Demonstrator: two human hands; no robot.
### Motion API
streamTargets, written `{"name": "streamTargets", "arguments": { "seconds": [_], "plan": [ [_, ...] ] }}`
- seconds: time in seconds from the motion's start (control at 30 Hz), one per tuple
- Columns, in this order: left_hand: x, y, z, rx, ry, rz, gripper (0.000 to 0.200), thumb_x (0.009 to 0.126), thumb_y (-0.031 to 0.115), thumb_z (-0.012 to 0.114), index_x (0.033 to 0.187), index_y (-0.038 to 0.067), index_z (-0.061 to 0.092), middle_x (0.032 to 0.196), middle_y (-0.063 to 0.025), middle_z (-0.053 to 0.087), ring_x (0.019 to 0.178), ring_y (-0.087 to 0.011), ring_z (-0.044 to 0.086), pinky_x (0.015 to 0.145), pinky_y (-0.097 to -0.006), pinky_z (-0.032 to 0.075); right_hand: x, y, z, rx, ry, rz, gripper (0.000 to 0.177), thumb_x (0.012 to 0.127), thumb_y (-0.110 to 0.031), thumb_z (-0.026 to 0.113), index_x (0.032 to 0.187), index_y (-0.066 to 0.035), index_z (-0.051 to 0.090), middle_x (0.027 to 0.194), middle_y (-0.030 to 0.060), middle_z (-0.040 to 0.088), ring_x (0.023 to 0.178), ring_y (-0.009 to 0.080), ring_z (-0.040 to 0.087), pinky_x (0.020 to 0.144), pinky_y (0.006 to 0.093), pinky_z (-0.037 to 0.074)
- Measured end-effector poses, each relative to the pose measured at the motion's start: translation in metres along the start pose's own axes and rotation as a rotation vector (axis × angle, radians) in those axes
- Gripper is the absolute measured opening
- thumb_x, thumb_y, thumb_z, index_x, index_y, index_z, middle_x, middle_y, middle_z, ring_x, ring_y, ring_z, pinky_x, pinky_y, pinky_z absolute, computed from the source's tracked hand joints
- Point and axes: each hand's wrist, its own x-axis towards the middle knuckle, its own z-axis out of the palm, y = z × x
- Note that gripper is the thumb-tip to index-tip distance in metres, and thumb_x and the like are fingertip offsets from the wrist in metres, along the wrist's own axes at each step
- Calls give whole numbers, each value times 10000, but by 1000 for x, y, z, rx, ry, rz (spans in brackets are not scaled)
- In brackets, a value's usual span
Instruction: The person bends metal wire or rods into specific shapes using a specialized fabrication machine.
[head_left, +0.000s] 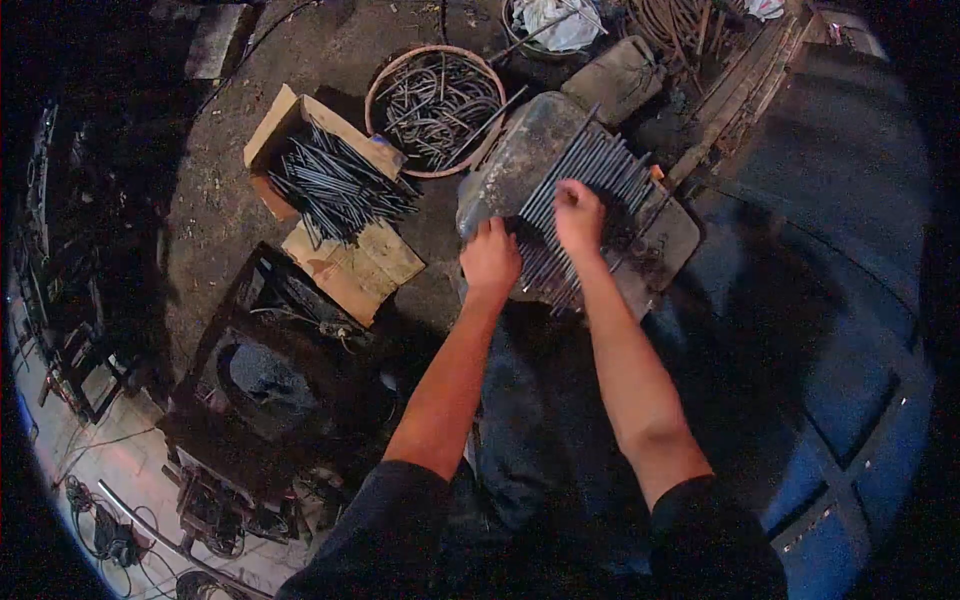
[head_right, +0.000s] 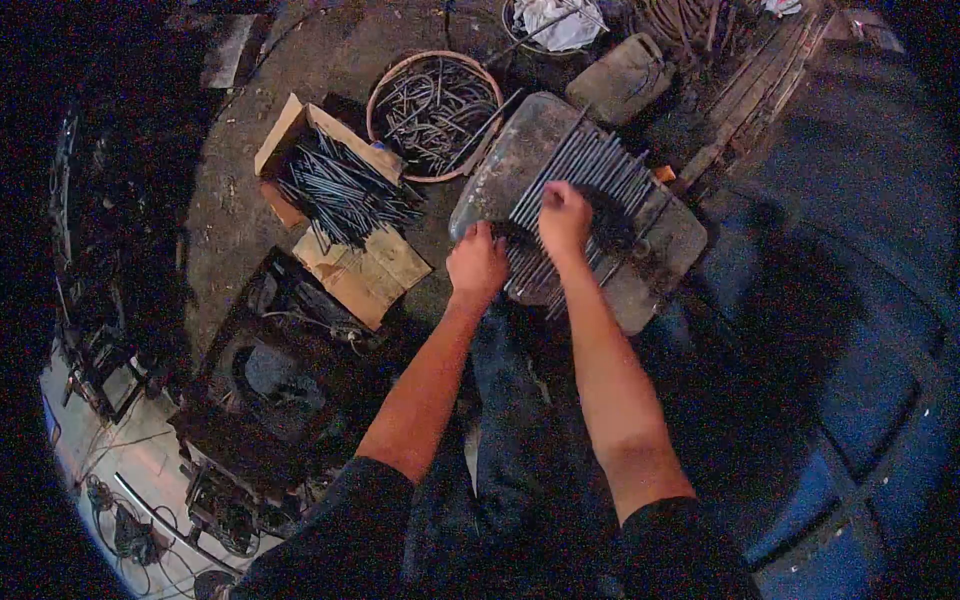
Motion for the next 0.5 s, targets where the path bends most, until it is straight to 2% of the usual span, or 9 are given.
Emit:
{"name": "streamTargets", "arguments": {
  "seconds": [0.07, 0.1, 0.17, 0.2, 0.27, 0.33, 0.4, 0.5],
  "plan": [
    [4, -1, 4, 17, -15, 8, 266, 843, 235, 587, 1030, 61, 513, 999, -168, 608, 835, -407, 635, 691, -522, 517, 55, 1, -1, -229, 96, -77, 151, 797, -128, 603, 920, -67, 667, 830, 169, 661, 815, 348, 635, 758, 450, 473],
    [5, -3, 6, 34, -28, 18, 253, 840, 223, 586, 1018, 59, 512, 999, -165, 605, 833, -403, 636, 688, -521, 519, 75, -5, 1, -344, 207, -59, 194, 778, -162, 617, 936, -54, 652, 861, 191, 651, 841, 383, 615, 771, 482, 454],
    [7, -6, 10, 46, -40, 28, 256, 828, 206, 589, 1019, 56, 510, 996, -163, 600, 835, -401, 636, 686, -520, 522, 116, -13, -2, -344, 163, 78, 278, 767, -215, 644, 978, -34, 650, 908, 203, 652, 873, 421, 607, 794, 484, 463],
    [7, -7, 11, 56, -51, 34, 261, 815, 190, 592, 1021, 53, 509, 994, -160, 596, 836, -399, 636, 683, -519, 525, 129, -21, -2, -345, 161, 79, 278, 767, -215, 644, 978, -34, 650, 908, 203, 652, 873, 421, 607, 794, 484, 463],
    [5, -12, 12, 53, -28, 68, 272, 790, 162, 602, 1019, 48, 509, 997, -159, 586, 839, -399, 634, 675, -522, 525, 148, -35, 1, -469, 90, 305, 362, 825, -330, 619, 1062, -59, 659, 1052, 246, 637, 1040, 428, 578, 892, 491, 452],
    [3, -10, 6, 46, 0, 99, 287, 765, 134, 613, 1017, 43, 508, 1000, -158, 576, 842, -398, 631, 667, -525, 525, 160, -32, 4, -490, 33, 332, 407, 825, -351, 614, 1087, -41, 651, 1085, 252, 627, 1069, 428, 567, 915, 482, 446],
    [1, -8, 0, 49, -32, 91, 206, 761, 122, 614, 928, 46, 522, 947, -129, 566, 878, -352, 615, 659, -454, 543, 168, -30, 6, -510, -23, 359, 452, 825, -371, 610, 1112, -23, 643, 1119, 258, 617, 1098, 428, 556, 938, 473, 440],
    [-4, -12, 4, -9, 31, 68, 224, 753, 119, 627, 933, 45, 515, 958, -135, 553, 899, -352, 594, 701, -460, 538, 160, -29, 13, -558, -5, 295, 457, 843, -381, 577, 1070, 8, 649, 1100, 268, 618, 1070, 431, 570, 928, 466, 445]
  ]
}}
